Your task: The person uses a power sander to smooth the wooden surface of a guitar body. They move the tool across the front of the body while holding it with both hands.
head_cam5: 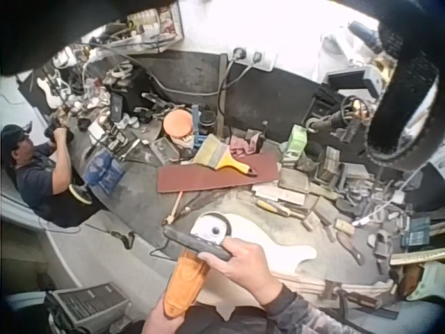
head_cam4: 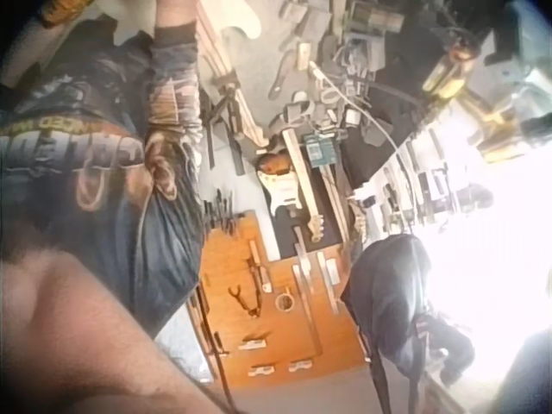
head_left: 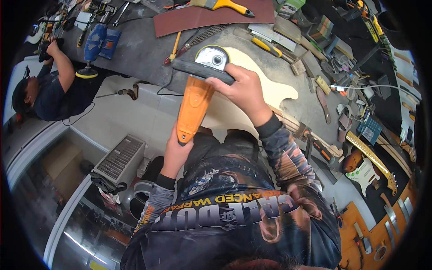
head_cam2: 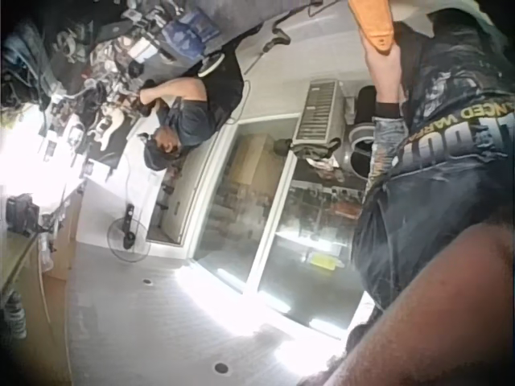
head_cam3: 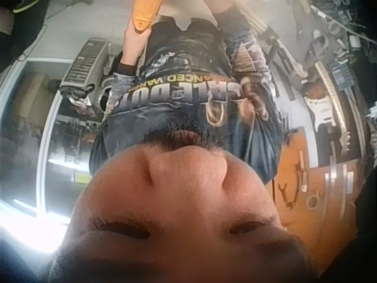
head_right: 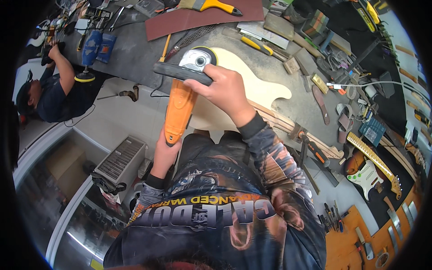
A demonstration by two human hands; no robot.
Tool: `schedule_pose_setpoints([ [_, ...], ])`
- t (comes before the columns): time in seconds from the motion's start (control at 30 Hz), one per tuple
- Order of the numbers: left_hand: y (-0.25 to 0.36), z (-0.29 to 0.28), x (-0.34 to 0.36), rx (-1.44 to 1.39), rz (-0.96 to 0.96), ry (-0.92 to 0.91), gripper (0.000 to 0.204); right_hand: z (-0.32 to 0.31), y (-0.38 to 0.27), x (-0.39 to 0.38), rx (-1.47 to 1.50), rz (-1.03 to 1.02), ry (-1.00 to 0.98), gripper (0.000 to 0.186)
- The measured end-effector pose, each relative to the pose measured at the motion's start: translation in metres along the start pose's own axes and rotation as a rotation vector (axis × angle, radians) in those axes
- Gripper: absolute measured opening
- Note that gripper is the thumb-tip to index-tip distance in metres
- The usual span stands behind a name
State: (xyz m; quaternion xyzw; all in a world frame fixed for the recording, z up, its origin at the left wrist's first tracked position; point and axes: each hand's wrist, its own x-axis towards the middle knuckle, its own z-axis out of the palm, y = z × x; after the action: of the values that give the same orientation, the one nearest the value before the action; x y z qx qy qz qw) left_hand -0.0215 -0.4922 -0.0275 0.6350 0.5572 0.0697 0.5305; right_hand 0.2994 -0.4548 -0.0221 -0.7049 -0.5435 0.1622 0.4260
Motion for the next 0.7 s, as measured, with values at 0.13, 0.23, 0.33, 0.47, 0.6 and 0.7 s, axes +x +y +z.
schedule_pose_setpoints([
  [0.13, 0.008, 0.000, 0.012, -0.008, -0.006, -0.036, 0.079, -0.013, 0.003, 0.002, 0.001, 0.045, -0.018, 0.053],
  [0.23, 0.014, 0.009, 0.016, 0.026, 0.022, -0.096, 0.081, -0.041, 0.006, -0.014, 0.048, 0.111, 0.015, 0.041],
  [0.33, 0.024, 0.019, 0.016, 0.074, 0.109, -0.150, 0.089, -0.065, 0.020, -0.051, 0.045, 0.232, 0.039, 0.038],
  [0.47, 0.022, 0.026, 0.007, 0.187, 0.092, -0.293, 0.098, -0.088, 0.028, -0.102, -0.035, 0.313, 0.041, 0.038],
  [0.6, 0.024, 0.021, 0.002, 0.227, 0.076, -0.350, 0.100, -0.088, 0.022, -0.113, -0.031, 0.309, 0.091, 0.042],
  [0.7, 0.019, 0.019, 0.004, 0.180, 0.050, -0.299, 0.096, -0.076, 0.023, -0.092, -0.042, 0.300, 0.054, 0.042],
])
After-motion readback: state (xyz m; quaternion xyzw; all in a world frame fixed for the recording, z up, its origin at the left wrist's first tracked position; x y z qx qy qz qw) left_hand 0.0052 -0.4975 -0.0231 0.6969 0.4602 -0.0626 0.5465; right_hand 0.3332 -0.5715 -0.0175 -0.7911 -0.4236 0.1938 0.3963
